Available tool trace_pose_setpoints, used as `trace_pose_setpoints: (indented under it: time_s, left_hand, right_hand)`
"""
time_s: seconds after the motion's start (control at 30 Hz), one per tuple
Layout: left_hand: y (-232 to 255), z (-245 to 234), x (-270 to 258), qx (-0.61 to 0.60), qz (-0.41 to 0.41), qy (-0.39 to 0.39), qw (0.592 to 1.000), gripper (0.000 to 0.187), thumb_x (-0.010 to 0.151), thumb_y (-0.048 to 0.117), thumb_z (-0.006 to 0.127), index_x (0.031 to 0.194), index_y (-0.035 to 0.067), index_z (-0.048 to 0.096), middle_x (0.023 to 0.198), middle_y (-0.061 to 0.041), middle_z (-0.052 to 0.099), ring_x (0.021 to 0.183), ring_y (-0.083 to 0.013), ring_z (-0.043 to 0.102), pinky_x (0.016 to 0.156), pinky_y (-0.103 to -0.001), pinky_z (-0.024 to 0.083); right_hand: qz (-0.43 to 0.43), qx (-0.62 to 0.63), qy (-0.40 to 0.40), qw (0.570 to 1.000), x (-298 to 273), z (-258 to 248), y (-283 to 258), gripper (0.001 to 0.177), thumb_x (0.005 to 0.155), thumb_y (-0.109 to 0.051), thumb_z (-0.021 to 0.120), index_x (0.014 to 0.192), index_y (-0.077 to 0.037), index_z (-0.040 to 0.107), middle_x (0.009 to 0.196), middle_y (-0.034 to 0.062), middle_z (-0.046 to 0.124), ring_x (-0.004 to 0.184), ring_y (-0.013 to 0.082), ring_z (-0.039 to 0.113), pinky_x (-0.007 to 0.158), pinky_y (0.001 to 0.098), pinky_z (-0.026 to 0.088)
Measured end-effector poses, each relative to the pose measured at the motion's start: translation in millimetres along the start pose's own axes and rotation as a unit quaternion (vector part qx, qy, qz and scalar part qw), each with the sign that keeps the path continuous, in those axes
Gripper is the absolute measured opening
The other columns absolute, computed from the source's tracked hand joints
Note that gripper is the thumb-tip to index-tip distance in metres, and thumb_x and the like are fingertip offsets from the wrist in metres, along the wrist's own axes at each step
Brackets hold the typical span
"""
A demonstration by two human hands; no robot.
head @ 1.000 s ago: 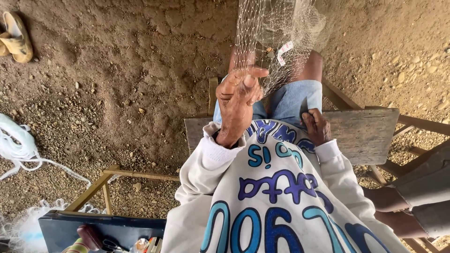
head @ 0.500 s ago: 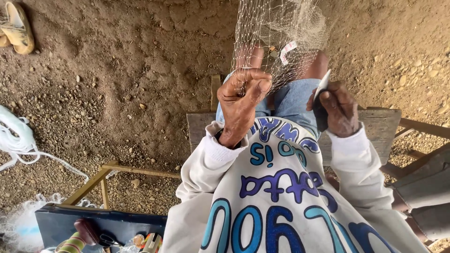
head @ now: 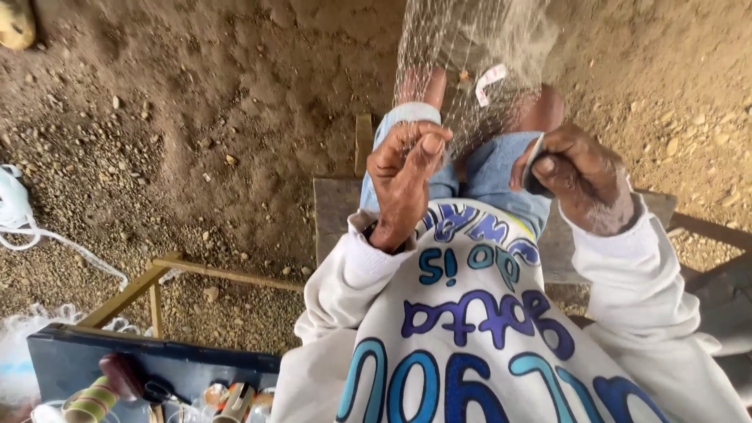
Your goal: Repairing a fine-mesh fishing net by weaving and knotting using a small net-repair needle.
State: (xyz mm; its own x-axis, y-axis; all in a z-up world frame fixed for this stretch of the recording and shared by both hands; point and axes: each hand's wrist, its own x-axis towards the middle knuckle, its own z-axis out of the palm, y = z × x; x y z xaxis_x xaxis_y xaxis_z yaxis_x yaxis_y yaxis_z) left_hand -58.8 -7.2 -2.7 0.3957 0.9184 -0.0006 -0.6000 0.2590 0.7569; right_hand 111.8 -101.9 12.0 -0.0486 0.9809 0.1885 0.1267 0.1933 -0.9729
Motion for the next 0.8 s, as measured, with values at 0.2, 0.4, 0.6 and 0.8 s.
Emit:
trace_pose_setpoints:
  time_s: [0.2, 0.4, 0.6, 0.8]
  left_hand:
    - [-11, -11, -8, -0.035, -0.024, 0.043, 0.998, 0.016, 0.083, 0.020, 0.063, 0.084, 0.005, 0.061, 0.069, -0.002, 0.057, 0.052, -0.0071, 0.038, 0.046, -0.020, 0.030]
    - [-6, -9, -12, -0.003, -0.009, 0.013, 1.000, 0.017, 0.087, 0.022, 0.058, 0.084, 0.005, 0.059, 0.057, 0.001, 0.041, 0.048, -0.0068, 0.030, 0.047, -0.022, 0.023]
    - [1, -8, -22, 0.078, -0.014, 0.025, 0.997, 0.016, 0.086, 0.025, 0.058, 0.086, 0.010, 0.060, 0.062, 0.006, 0.049, 0.050, -0.0024, 0.028, 0.047, -0.018, 0.022]
    - [-1, -10, -25, 0.128, 0.020, 0.026, 0.991, 0.017, 0.087, 0.029, 0.056, 0.087, 0.013, 0.058, 0.073, 0.004, 0.057, 0.052, -0.0038, 0.036, 0.049, -0.019, 0.029]
  right_hand:
    - [0.049, 0.088, -0.028, 0.994, 4, 6, -4, 0.014, 0.091, -0.006, 0.040, 0.100, 0.003, 0.044, 0.091, 0.0147, 0.056, 0.083, 0.0218, 0.063, 0.075, 0.0258, 0.058]
    - [0.022, -0.232, -0.061, 0.971, 17, 10, -19, 0.012, 0.088, -0.011, 0.052, 0.094, 0.000, 0.054, 0.071, 0.0060, 0.062, 0.051, 0.0082, 0.059, 0.039, 0.0175, 0.047]
    - [-0.051, -0.406, -0.091, 0.908, 42, 20, -45, 0.016, 0.094, -0.015, 0.049, 0.084, -0.003, 0.054, 0.060, 0.0059, 0.054, 0.048, 0.0159, 0.050, 0.048, 0.0320, 0.047]
    - [-0.062, -0.458, -0.078, 0.883, 54, 23, -58, 0.019, 0.095, -0.020, 0.053, 0.086, -0.004, 0.059, 0.061, 0.0060, 0.052, 0.050, 0.0178, 0.048, 0.049, 0.0335, 0.043]
